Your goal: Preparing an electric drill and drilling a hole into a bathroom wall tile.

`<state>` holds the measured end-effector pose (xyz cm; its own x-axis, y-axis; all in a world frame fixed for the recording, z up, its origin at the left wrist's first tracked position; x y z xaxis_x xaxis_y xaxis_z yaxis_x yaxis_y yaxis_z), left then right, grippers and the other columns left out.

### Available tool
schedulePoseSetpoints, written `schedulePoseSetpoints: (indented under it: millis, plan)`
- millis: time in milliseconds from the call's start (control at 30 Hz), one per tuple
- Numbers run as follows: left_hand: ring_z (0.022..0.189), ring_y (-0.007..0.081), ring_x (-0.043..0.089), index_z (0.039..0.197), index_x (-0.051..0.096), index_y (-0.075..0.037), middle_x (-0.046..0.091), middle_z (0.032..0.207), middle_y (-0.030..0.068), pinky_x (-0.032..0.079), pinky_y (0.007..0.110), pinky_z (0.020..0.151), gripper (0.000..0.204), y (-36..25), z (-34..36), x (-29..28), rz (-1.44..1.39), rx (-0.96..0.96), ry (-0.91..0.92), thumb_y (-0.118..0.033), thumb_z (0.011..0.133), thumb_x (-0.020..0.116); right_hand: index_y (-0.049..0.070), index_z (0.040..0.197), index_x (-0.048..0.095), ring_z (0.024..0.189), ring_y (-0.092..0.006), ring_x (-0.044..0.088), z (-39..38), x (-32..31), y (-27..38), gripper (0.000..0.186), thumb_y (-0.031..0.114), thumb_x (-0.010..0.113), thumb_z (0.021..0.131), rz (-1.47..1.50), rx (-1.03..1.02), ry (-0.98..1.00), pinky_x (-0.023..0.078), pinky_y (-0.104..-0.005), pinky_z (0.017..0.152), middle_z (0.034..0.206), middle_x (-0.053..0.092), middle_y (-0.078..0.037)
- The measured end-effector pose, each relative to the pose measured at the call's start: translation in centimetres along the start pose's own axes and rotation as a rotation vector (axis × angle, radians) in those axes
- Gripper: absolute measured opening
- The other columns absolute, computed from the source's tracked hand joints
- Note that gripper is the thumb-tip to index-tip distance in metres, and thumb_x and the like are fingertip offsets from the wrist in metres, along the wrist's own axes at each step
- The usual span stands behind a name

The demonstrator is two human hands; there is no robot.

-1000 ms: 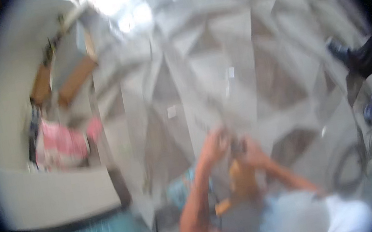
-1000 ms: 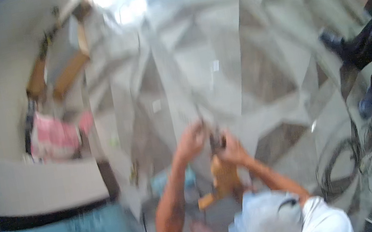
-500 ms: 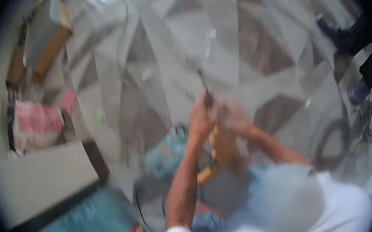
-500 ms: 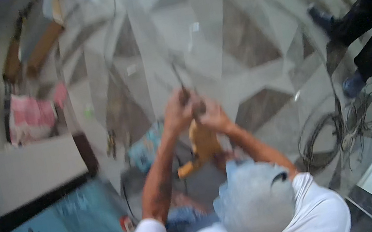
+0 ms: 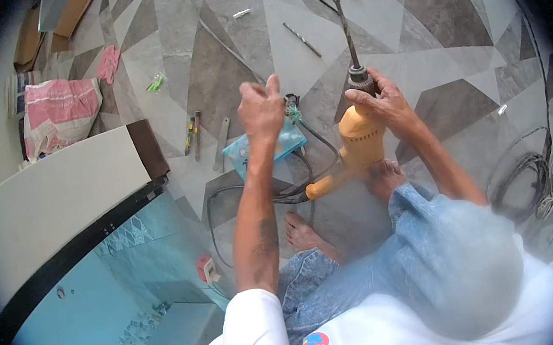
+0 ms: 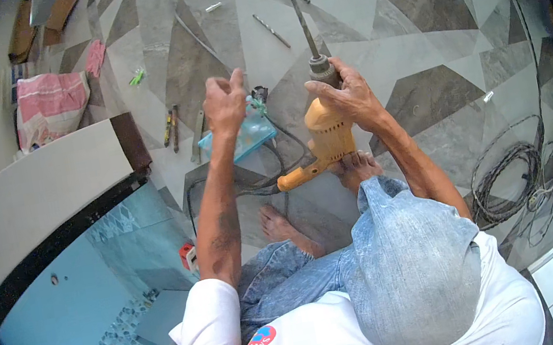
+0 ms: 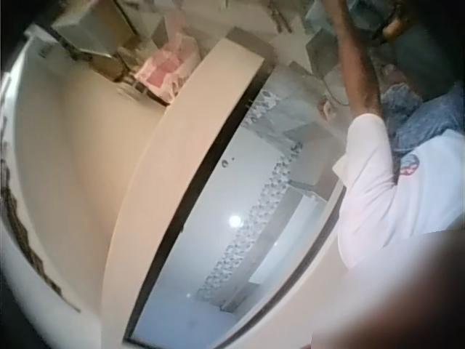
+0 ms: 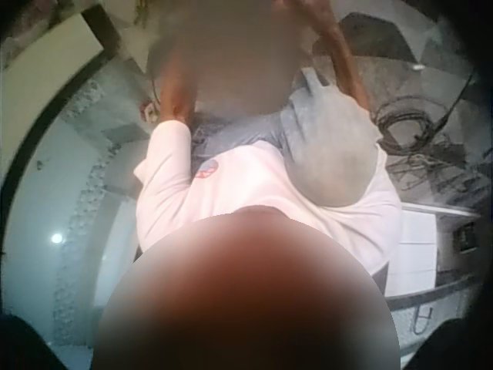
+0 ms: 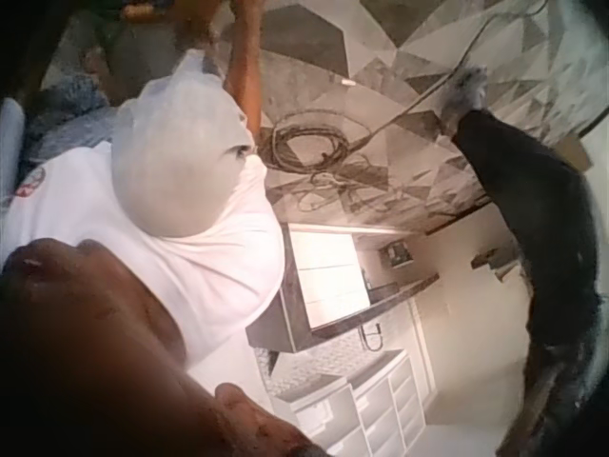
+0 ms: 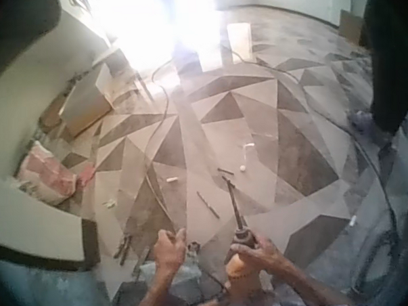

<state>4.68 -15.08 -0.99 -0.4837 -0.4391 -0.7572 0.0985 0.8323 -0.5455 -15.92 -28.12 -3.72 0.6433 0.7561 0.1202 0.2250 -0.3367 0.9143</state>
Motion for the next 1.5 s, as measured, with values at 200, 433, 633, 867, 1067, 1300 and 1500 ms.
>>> schedulePoseSetpoints:
  millis: [200, 433, 633, 867, 1067, 1300, 1500]
  plan:
    - [0.092, 0.0456, 0.062, 0.098, 0.055, 0.001, 0.064, 0.092, 0.029, 0.047, 0.049, 0.082, 0.046, 2.2, -0.8, 2.8, 0.218, 0.105, 0.175, -0.041, 0.081, 0.066, 0.005, 0.111, 0.056, 0.086, -0.0114, 0.053, 0.3, 0.0, 0.1, 0.045, 0.037, 0.071, 0.084, -0.052, 0.034, 0.001, 0.046, -0.028, 0.077, 0.093, 0.058, -0.002]
    - [0.089, 0.0163, 0.065, 0.115, 0.053, -0.001, 0.067, 0.097, 0.0139, 0.05, 0.028, 0.066, 0.03, 2.9, -0.8, 2.9, -0.342, -0.118, 0.648, -0.008, 0.087, 0.061, 0.007, 0.105, 0.054, 0.08, -0.0069, 0.045, 0.2, 0.2, 0.2, 0.039, 0.035, 0.072, 0.085, -0.033, 0.0, -0.026, 0.041, -0.0234, 0.072, 0.087, 0.051, 0.004]
    - [0.083, 0.0212, 0.062, 0.121, 0.048, -0.008, 0.063, 0.104, 0.0165, 0.05, 0.033, 0.067, 0.031, 0.9, -3.3, 3.7, -1.187, -0.166, 0.845, -0.005, 0.092, 0.058, 0.003, 0.118, 0.055, 0.097, -0.0161, 0.057, 0.3, 0.1, 0.1, 0.054, 0.04, 0.072, 0.082, -0.109, 0.043, -0.013, 0.047, -0.0326, 0.086, 0.103, 0.062, -0.008]
    - [0.087, 0.0194, 0.058, 0.113, 0.056, -0.001, 0.06, 0.11, 0.0201, 0.047, 0.027, 0.068, 0.027, -0.7, -4.6, 5.2, -1.449, -0.234, 0.891, -0.016, 0.096, 0.042, 0.002, 0.12, 0.053, 0.1, -0.0167, 0.058, 0.5, 0.2, -0.2, 0.056, 0.038, 0.073, 0.082, -0.079, 0.046, -0.013, 0.047, -0.0335, 0.087, 0.105, 0.062, -0.009]
    - [0.084, 0.0172, 0.059, 0.108, 0.062, 0.0, 0.064, 0.107, 0.0121, 0.046, 0.026, 0.071, 0.023, -0.8, -4.8, 3.7, -0.611, 0.14, 0.733, -0.017, 0.092, 0.056, 0.003, 0.122, 0.052, 0.099, -0.0175, 0.058, 1.1, -0.1, -1.3, 0.058, 0.04, 0.072, 0.082, -0.088, 0.032, -0.013, 0.047, -0.0334, 0.088, 0.105, 0.062, -0.009]
    - [0.077, 0.016, 0.057, 0.103, 0.064, -0.002, 0.065, 0.091, 0.0075, 0.046, 0.031, 0.074, 0.022, -1.1, -3.9, 2.1, 0.323, 0.806, -0.025, -0.021, 0.091, 0.062, 0.004, 0.122, 0.053, 0.093, -0.0134, 0.057, 1.1, -0.4, -1.7, 0.055, 0.039, 0.069, 0.083, 0.095, 0.078, 0.07, 0.047, -0.0298, 0.082, 0.102, 0.061, -0.005]
    - [0.072, 0.0105, 0.051, 0.091, 0.061, -0.004, 0.061, 0.08, -0.0004, 0.042, 0.027, 0.067, 0.021, -0.6, -3.7, 1.9, -0.295, 0.414, 0.187, -0.022, 0.098, 0.053, 0.002, 0.113, 0.055, 0.091, -0.0134, 0.058, 1.1, -0.4, -1.0, 0.051, 0.034, 0.076, 0.078, -0.031, 0.006, -0.04, 0.049, -0.03, 0.079, 0.1, 0.063, -0.008]
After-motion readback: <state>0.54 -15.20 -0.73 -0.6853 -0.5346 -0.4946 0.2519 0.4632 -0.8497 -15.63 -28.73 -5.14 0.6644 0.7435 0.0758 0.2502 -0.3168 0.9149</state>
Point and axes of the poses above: each hand's wrist, its own z-axis towards the middle knuckle, its own x-axis out of the palm, y = z × x, the point moved 4 cm from there along z, towards the middle knuckle
